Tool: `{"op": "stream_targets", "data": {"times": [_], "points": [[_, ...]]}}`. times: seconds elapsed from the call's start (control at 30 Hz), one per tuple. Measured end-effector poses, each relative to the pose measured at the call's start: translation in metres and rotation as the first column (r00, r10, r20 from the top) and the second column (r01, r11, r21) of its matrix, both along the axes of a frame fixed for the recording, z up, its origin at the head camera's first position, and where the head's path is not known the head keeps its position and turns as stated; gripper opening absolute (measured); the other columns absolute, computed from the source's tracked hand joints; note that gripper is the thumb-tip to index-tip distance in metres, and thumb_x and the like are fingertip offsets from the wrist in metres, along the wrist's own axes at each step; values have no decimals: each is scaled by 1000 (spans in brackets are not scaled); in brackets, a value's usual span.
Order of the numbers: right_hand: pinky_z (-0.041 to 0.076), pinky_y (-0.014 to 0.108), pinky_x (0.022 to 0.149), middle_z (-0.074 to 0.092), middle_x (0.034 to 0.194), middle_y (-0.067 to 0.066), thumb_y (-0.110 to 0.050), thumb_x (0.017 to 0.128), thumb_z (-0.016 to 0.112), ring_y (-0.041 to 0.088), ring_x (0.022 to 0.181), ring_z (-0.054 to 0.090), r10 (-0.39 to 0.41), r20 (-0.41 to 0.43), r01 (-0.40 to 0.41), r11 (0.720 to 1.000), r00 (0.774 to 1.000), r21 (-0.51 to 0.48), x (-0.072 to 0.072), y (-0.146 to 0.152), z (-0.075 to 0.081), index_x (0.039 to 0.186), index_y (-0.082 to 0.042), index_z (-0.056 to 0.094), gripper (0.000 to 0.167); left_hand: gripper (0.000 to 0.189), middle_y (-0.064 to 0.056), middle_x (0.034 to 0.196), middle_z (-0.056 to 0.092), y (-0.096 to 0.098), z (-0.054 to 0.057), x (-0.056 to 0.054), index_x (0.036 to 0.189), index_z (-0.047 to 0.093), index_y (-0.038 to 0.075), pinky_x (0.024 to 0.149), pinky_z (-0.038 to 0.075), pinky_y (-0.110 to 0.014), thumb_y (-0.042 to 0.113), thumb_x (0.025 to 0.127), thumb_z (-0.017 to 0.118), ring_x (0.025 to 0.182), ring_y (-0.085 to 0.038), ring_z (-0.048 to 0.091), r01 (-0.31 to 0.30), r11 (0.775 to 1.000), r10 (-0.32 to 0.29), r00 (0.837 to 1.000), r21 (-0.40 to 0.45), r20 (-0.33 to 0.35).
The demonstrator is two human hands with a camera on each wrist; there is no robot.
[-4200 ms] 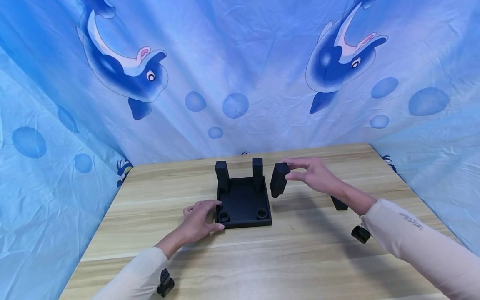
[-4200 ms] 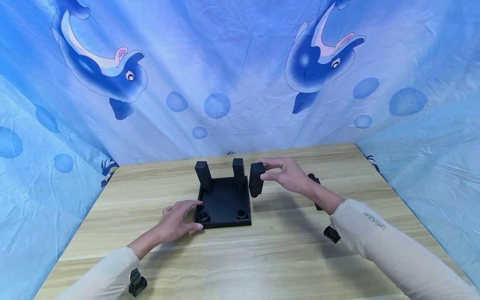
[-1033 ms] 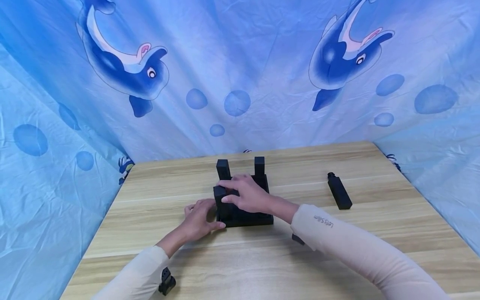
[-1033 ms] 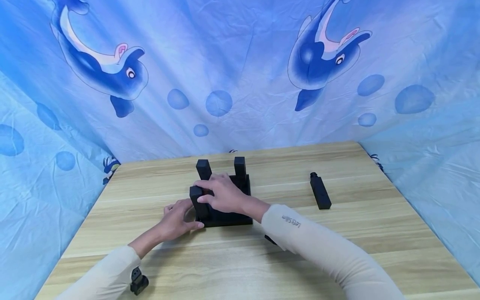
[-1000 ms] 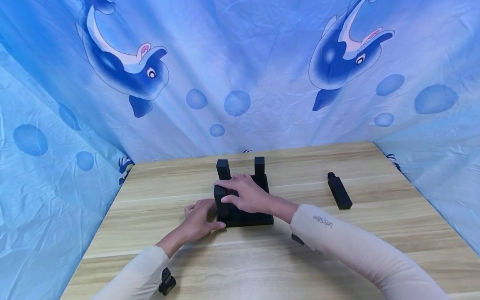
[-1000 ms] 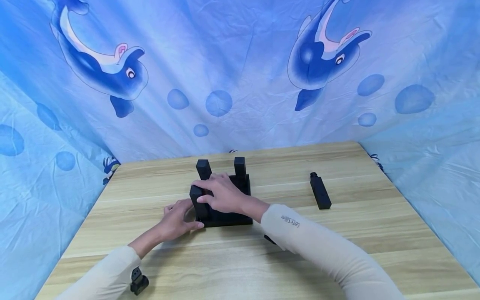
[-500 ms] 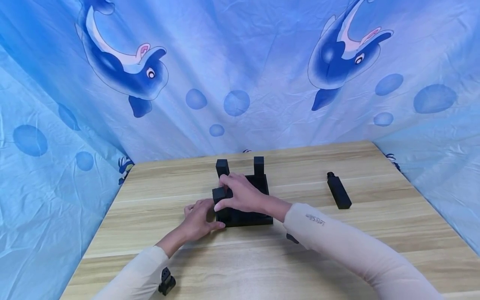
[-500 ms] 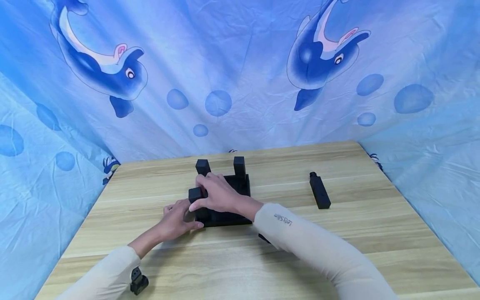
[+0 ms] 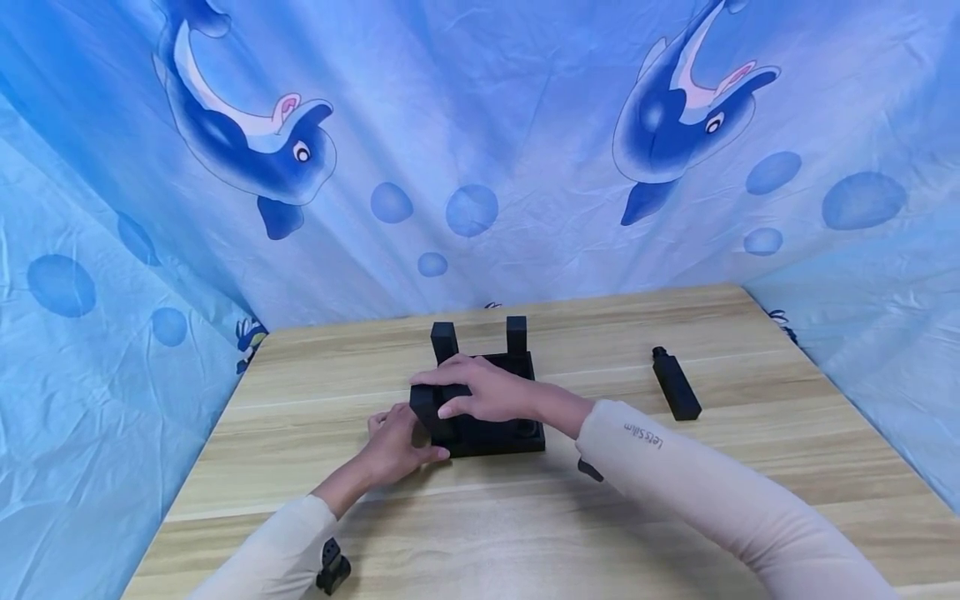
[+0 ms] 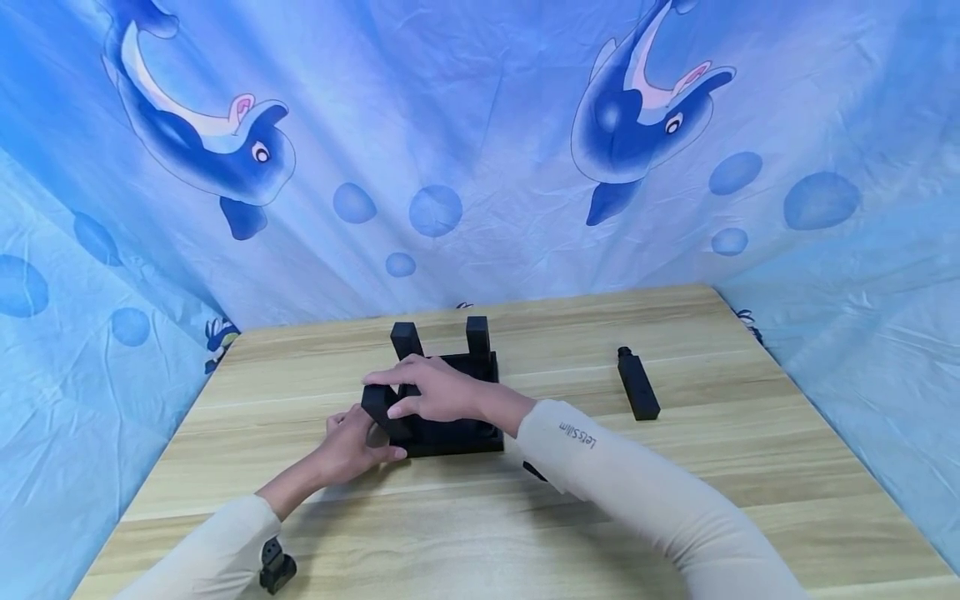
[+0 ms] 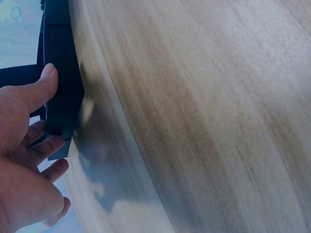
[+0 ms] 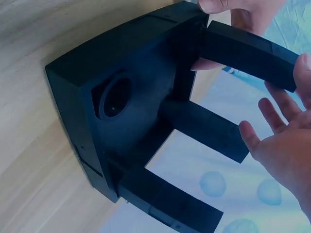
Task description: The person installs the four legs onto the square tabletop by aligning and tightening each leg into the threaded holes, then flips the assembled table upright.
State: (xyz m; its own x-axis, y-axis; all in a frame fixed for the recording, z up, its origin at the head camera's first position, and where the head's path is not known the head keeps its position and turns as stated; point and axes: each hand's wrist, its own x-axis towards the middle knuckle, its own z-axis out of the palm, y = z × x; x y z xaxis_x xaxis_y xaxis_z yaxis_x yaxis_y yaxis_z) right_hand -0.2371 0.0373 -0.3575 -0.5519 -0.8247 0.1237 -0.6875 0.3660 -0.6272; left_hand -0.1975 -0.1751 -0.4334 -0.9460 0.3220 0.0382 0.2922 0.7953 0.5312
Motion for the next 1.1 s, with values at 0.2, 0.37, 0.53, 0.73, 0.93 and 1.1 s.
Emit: {"op": "stream_targets", "data": {"times": [0.2, 0.37, 0.53, 0.73, 0.93, 1.1], "points": [[39, 33, 100, 55, 134, -5, -20, 95, 59, 12, 122, 45, 22, 5, -22, 1000, 1000, -10, 0, -7, -5, 145, -24, 45, 52, 76, -9, 138, 52, 0, -1, 0, 140, 46, 17, 95, 16, -53, 32, 75, 83, 129, -31, 40, 4, 1000, -4, 1000, 9, 4], [38, 33, 95, 59, 123, -4, -26, 91, 66, 17, 111, 52, -87, -43, 85, 996, 995, -29, 1, -13, -8, 132, -17, 56, 43, 76, -4, 137, 53, 0, 0, 0, 140, 48, 17, 93, 16, -52, 32, 75, 83, 128, -31, 41, 14, 1000, -13, 1000, 21, -9], [37, 33, 86, 54, 100, -5, -42, 83, 73, 17, 93, 49, -217, -71, 216, 976, 974, -17, 2, -17, -12, 109, -18, 53, 41, 64, 0, 126, 59, 0, 0, 1, 130, 55, 17, 94, 17, -53, 31, 75, 84, 126, -30, 42, 18, 999, -17, 1000, 31, -22], [31, 42, 101, 57, 117, -3, -46, 87, 68, 16, 111, 48, -187, -34, 187, 982, 982, 17, -1, -11, -9, 126, -19, 52, 50, 70, -3, 131, 57, 0, 1, 0, 136, 52, 17, 94, 17, -54, 30, 75, 84, 127, -31, 42, 25, 999, -24, 999, 34, -29], [27, 44, 108, 56, 135, -7, -32, 94, 64, 16, 127, 42, -13, 4, 13, 1000, 1000, 25, -10, -1, 2, 143, -22, 48, 53, 72, -4, 135, 55, 1, 2, 0, 138, 51, 18, 95, 17, -54, 32, 75, 83, 129, -32, 41, 11, 1000, -11, 1000, 11, -10], [35, 33, 103, 58, 133, -8, -23, 94, 64, 12, 123, 46, 18, -1, -18, 1000, 1000, 5, -10, -2, 4, 136, -20, 57, 43, 70, -4, 135, 55, 1, 1, 1, 136, 52, 18, 95, 17, -54, 33, 75, 83, 129, -31, 41, 8, 1000, -8, 1000, 1, -5]]}}
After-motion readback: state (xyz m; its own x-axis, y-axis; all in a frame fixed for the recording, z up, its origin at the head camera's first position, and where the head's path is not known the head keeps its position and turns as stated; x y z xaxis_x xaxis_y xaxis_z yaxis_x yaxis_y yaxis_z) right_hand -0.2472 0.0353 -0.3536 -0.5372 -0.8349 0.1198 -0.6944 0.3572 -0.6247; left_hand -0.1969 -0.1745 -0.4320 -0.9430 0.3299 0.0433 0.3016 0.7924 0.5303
